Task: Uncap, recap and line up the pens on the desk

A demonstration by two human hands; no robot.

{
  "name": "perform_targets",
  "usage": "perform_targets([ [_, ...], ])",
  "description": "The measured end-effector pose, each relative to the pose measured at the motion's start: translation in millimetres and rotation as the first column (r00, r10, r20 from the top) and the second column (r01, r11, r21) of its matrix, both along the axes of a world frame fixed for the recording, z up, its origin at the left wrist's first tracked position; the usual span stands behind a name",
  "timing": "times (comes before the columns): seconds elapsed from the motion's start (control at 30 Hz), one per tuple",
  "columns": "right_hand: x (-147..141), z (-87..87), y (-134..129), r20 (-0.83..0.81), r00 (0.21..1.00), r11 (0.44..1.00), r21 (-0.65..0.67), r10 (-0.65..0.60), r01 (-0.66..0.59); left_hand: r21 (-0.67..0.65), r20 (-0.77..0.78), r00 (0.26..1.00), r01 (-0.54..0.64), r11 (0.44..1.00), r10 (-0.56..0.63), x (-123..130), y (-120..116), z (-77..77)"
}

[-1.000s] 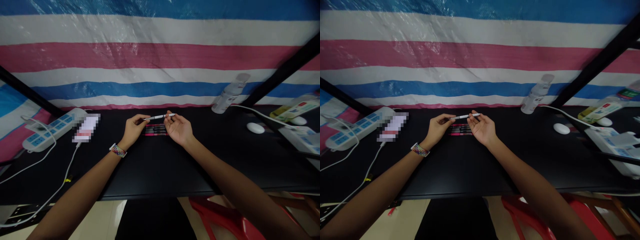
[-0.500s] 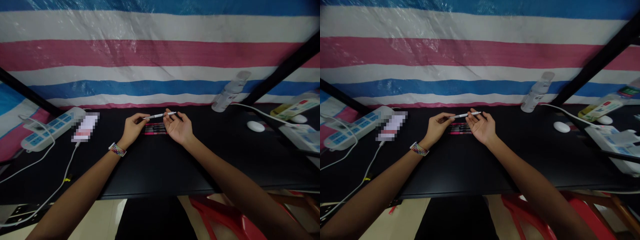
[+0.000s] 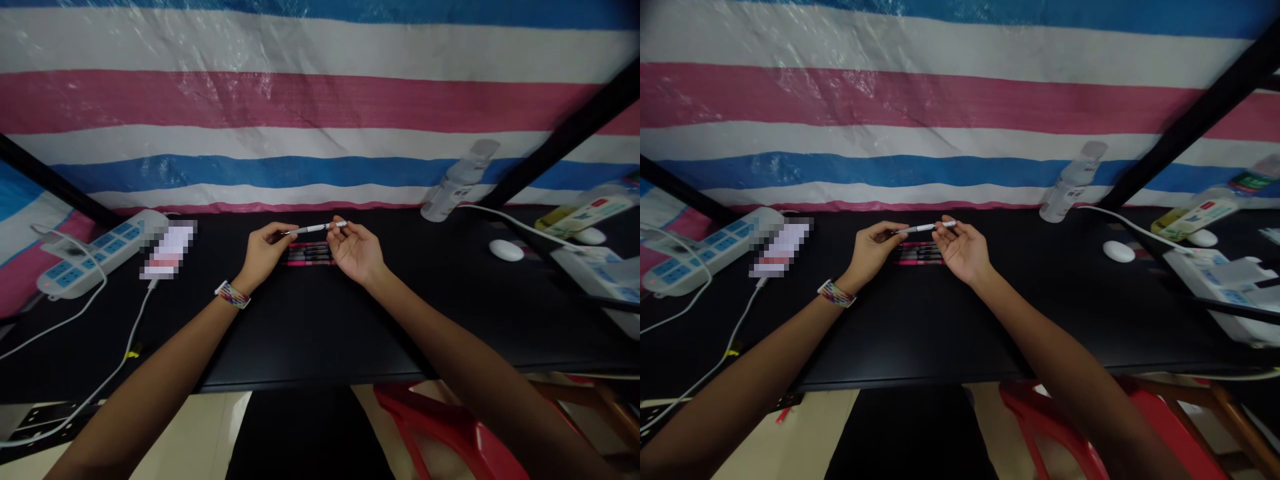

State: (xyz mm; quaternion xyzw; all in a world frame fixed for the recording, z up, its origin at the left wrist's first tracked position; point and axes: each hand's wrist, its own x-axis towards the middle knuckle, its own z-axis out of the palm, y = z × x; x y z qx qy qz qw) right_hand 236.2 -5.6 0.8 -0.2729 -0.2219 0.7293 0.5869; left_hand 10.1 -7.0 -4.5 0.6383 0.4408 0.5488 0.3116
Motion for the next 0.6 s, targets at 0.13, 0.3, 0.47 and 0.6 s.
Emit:
perform_targets([
  [0.13,-0.5,0.3,-1.5,-0.018,1.000,1.000,0.018,0.019,-0.019,-0.005,0.011,1.000,0.000,1.000,0.000,-0.1,0.2,-1.3],
  [0.3,0.2,-1.8,0.6,0.007,1.000,1.000,0.019,0.005,-0.006,-0.010,0.009,1.000,0.013,1.000,-0.013,0.4,-0.1,-0.4],
  [0.47,1.4,1.2,0.1,0.005,1.000,0.999,0.033,0.021,-0.021,-0.008,0.007,1.000,0.002,1.000,-0.002,1.4,-0.6,0.4],
  [0.6,2.2,5.0,-1.2,0.124,0.992,0.995,0.096,0.016,-0.028,0.004,-0.007,1.000,0.005,1.000,-0.005,1.2,-0.5,-0.9],
])
